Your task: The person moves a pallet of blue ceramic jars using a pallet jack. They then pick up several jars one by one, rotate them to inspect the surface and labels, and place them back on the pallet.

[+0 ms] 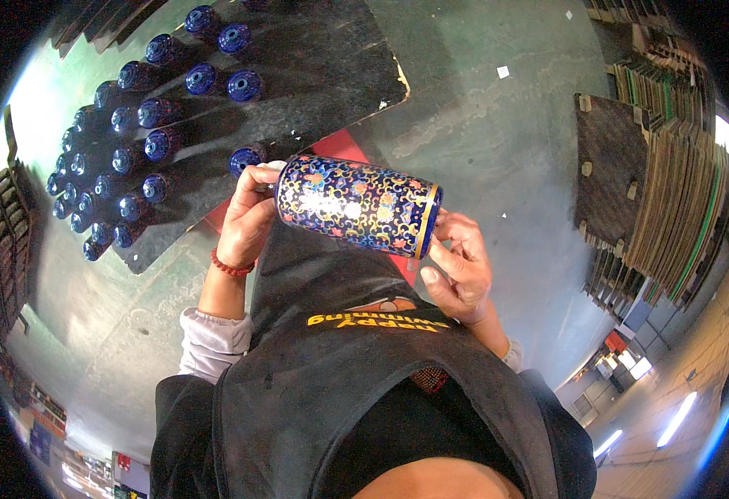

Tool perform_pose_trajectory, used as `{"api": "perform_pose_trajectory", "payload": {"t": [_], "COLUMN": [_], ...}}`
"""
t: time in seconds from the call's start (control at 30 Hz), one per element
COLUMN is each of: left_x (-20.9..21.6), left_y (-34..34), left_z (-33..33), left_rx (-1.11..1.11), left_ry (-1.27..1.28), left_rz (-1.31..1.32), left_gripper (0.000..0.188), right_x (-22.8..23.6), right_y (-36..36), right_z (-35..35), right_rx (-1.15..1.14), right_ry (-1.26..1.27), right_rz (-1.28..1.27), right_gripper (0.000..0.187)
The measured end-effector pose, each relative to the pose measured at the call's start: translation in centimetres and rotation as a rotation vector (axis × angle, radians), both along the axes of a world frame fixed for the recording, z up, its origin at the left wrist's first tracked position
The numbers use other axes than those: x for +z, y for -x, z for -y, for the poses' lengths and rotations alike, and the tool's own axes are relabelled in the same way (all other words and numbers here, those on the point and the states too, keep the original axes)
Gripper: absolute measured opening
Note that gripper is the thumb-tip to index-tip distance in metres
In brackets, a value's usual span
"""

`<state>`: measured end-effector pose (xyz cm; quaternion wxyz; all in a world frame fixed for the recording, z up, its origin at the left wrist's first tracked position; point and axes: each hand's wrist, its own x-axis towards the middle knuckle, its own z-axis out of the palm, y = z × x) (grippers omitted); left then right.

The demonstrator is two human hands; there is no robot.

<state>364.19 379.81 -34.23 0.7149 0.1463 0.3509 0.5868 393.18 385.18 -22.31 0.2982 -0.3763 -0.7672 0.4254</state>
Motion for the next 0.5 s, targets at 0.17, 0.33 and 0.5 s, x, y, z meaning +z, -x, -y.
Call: {"api": "perform_pose_trajectory", "payload": {"t": [0.17, 0.33, 0.5], "left_x": [0.4, 1.1, 1.6], "left_y": [0.2, 0.8, 1.3], "left_z": [0.2, 0.7, 0.6], "left_rx": [0.003, 0.005, 0.003], "left_ry": [-0.014, -0.041, -0.069], "left_rz": [-0.043, -0.046, -0.116], "left_gripper": [0.031, 0.029, 0.03], "right_x": [-0.2, -0.7, -1.0], "right_y": [0.0, 0.3, 0.2], "right_z": [0.4, 1.2, 1.1], "right_rx": [-0.011, -0.046, -0.045], "right_ry": [0.027, 0.12, 0.165], "right_rz": [-0.001, -0.129, -0.154], "right_gripper": [0.039, 0.037, 0.039]}}
